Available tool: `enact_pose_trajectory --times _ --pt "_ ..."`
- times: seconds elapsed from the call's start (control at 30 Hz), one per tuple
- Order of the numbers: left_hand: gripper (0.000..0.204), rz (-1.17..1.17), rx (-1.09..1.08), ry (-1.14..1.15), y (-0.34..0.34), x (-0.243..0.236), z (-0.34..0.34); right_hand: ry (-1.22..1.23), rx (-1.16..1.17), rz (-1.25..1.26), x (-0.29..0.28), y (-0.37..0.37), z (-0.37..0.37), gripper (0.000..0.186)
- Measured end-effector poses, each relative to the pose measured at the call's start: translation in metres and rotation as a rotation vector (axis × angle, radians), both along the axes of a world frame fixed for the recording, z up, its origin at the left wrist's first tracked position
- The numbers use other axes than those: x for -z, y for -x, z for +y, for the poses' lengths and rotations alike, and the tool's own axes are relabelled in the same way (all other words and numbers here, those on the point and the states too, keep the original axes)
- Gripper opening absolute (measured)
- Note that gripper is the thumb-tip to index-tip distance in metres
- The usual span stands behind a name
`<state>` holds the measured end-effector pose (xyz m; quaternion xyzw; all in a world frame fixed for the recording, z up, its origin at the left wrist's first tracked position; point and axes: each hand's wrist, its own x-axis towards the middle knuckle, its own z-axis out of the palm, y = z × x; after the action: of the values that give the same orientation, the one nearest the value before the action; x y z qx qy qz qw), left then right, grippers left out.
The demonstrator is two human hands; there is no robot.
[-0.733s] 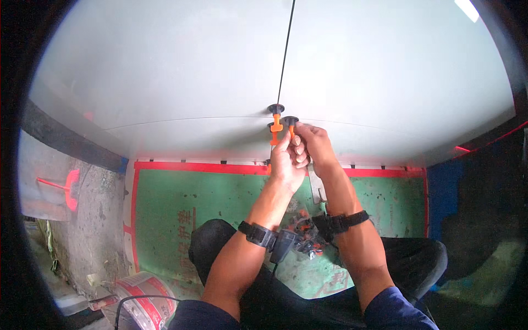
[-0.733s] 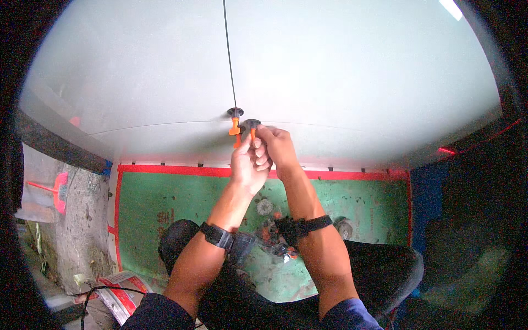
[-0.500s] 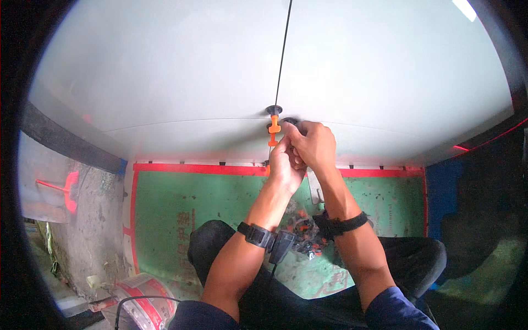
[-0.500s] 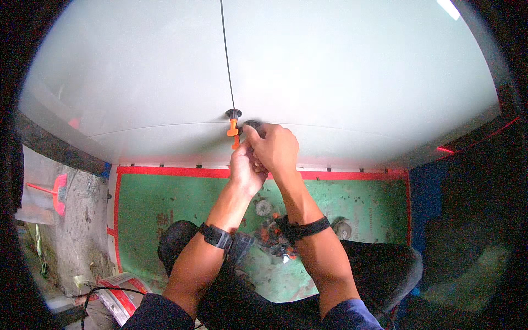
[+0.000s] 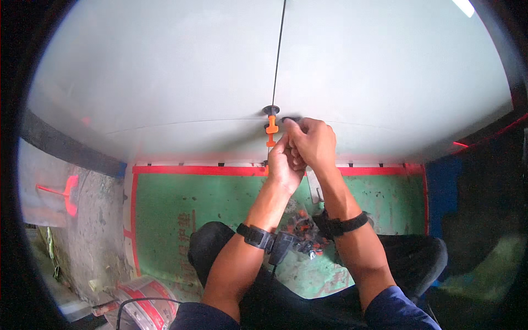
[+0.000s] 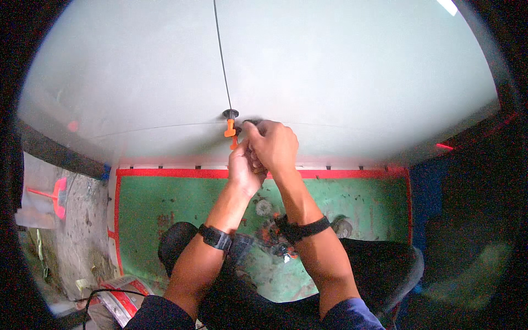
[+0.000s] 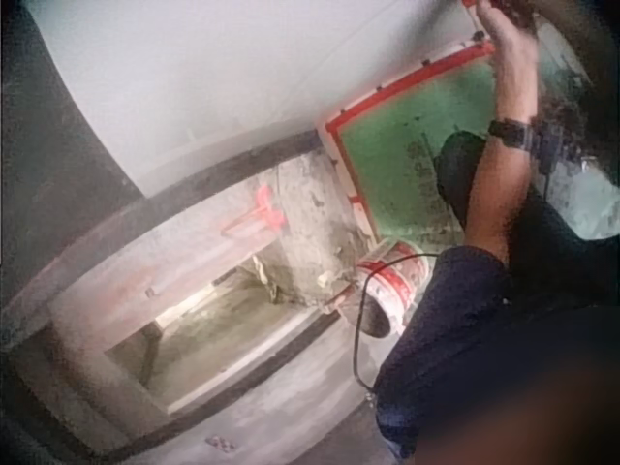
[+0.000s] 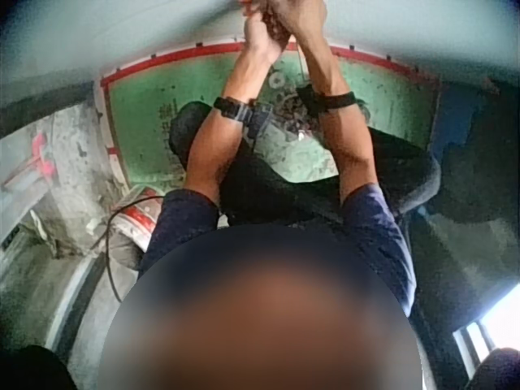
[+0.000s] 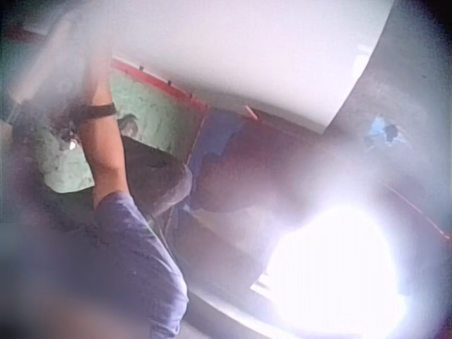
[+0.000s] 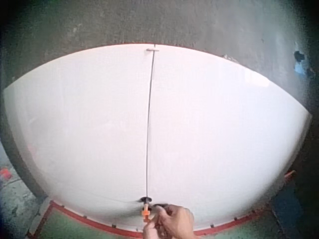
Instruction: Apply adhesive to the back of a wall tile and install it onto a wall, using tile levelers to ensure alignment.
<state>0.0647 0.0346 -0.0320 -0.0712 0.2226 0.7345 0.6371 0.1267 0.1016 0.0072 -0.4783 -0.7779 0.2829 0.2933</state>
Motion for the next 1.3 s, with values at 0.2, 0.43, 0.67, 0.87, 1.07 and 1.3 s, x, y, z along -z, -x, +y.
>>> enact_pose_trajectory --times 0.2,0.43,0.67,0.87,1.07,1.3 --pt "0.034 0.067 0.018 -0.114 0.002 0.004 -0.001 1.054 -0.078 0.57 0.005 -0.007 0.007 0.041" --pt "0.032 0.041 0.017 -0.049 0.001 0.001 0.0 0.008 0.003 -0.085 -0.003 -0.001 0.004 0.045" --pt "0.032 -0.011 -0.014 0.049 -0.002 -0.003 0.003 -0.046 -0.097 -0.405 -0.024 0.012 0.008 0.046" --pt "0.034 -0.076 0.043 -0.23 0.003 0.009 0.0 0.61 -0.11 0.233 0.0 0.005 0.006 0.043" --pt "0.035 -0.107 0.048 -0.373 0.002 0.02 0.003 1.13 -0.342 0.735 0.012 -0.007 0.014 0.047" --pt "0.034 -0.016 0.031 -0.189 0.003 0.016 0.002 0.896 -0.229 0.581 0.014 -0.007 0.013 0.046"
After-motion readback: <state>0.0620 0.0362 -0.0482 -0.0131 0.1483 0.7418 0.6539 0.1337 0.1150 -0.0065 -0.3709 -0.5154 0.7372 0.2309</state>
